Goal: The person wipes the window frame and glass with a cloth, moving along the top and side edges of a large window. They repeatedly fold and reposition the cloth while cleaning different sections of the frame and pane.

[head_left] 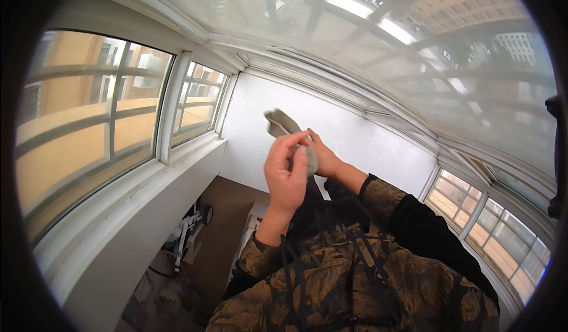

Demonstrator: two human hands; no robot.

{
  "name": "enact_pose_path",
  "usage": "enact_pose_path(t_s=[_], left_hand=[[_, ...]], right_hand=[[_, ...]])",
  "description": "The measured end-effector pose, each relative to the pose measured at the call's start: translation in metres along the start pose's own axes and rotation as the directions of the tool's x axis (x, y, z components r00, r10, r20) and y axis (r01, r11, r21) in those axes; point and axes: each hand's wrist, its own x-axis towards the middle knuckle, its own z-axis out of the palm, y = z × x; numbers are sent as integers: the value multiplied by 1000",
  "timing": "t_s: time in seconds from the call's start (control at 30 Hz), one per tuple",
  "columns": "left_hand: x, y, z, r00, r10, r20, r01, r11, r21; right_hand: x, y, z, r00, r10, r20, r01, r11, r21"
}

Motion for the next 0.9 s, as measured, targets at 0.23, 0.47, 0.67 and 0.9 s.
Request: enact_pose_path(t_s=[0.23,0.47,0.67,0.9], left_hand=[[-55,-3,53,1000,20,23,-17,992,-125],[-113,-45,75,981,-181,73,190,970,-150],[-181,-64,47,991,-101,-83,120,953,279],[-220,-96,-43,920,-242,-308,345,875,341]], right_hand=[[-97,34,-61,962,274,11,-208,702,681],[-167,1,-150,799,-187,-572,295,950,101],[-104,11,-167,622,-359,-696,386,914,-127],[-14,12,-138,562,-468,-682,125,863,-489]])
